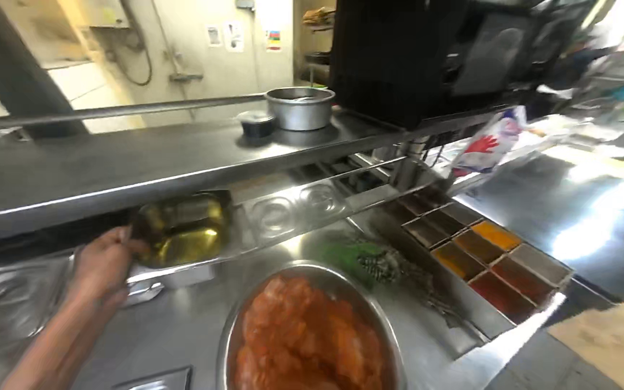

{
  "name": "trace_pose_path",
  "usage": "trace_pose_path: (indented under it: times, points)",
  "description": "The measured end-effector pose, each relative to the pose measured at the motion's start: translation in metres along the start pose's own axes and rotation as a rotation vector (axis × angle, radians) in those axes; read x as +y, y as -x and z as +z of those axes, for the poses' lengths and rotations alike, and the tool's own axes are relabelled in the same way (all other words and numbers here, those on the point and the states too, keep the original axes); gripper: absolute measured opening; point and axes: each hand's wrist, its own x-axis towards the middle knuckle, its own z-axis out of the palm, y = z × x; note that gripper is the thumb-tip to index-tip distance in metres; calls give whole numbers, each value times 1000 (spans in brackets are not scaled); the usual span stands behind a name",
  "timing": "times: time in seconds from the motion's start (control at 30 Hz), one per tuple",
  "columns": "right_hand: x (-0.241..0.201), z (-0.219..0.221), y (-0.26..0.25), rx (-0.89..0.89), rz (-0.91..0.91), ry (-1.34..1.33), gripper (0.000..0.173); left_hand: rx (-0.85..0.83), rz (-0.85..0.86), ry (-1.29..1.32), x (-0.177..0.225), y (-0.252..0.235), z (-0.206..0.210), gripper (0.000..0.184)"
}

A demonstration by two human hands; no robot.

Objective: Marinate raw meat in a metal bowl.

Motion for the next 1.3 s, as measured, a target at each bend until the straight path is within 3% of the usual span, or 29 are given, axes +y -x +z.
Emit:
trace_pose_path:
  times: [0.13, 0.2, 0.4, 0.8, 1.3]
  points:
    - [1, -26, 26, 226, 206, 46, 47, -66, 42, 11, -3, 37, 3, 21]
    - [10, -36, 29, 320, 277, -9, 43, -87, 62, -1, -7, 54, 7, 23]
    - [24, -33, 45, 559, 204, -289, 35, -124, 127, -41, -17, 86, 35, 19]
    - [33, -30, 52, 702, 242, -480, 28, -131, 252, -185, -16, 109, 77, 18]
    - [52, -30, 57, 743, 243, -565, 24, -100, 314, -154, 5, 128, 63, 22]
